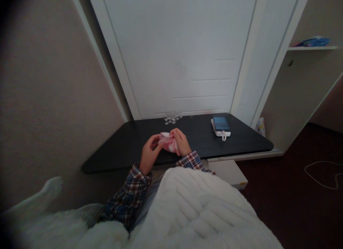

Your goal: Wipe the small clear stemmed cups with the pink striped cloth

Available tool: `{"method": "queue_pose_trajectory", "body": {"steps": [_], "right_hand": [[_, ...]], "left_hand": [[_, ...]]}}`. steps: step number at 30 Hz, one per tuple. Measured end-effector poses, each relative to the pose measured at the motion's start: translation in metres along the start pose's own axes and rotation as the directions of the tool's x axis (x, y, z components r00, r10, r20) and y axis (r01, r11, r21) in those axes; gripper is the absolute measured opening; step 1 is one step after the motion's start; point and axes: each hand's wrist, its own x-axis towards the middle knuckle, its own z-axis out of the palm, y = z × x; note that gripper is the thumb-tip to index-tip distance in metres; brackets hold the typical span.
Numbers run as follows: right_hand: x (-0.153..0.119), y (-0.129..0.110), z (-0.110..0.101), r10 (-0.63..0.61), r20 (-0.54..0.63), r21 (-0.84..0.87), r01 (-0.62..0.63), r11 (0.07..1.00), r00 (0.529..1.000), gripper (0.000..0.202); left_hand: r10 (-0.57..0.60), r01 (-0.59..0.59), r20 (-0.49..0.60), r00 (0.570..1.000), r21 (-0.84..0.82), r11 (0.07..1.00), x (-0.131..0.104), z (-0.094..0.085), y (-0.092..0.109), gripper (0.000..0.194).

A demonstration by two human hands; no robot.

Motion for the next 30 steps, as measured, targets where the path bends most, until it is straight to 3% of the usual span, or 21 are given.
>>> {"method": "queue_pose_trajectory", "body": {"steps": [8,14,22,30], "right_hand": [[-0.002,-0.007,0.001,-0.015,0.015,-0.019,0.015,1.0,1.0,0.032],[-0.002,-0.001,0.001,0.076,-0.012,-0.191,-0.077,0.979,0.997,0.036],[-0.005,0.012,0.0,0.089,-0.092,-0.298,-0.113,0.948,0.992,0.019],[0.0,0.017,0.0,0.187,0.009,-0.236,-0.18,0.955,0.982,0.032]], "left_hand": [[0.019,-0.017,-0.043,0.999,0.042,0.999,-0.001,-0.001,-0.002,0.025],[-0.002,0.005,-0.026,1.0,0.09,0.996,-0.002,0.0,0.0,0.024],[-0.005,0.015,-0.07,0.998,0.136,0.991,-0.003,0.0,0.001,0.024],[-0.005,0.01,-0.094,0.996,0.058,0.998,-0.003,-0.001,0.002,0.025]]}}
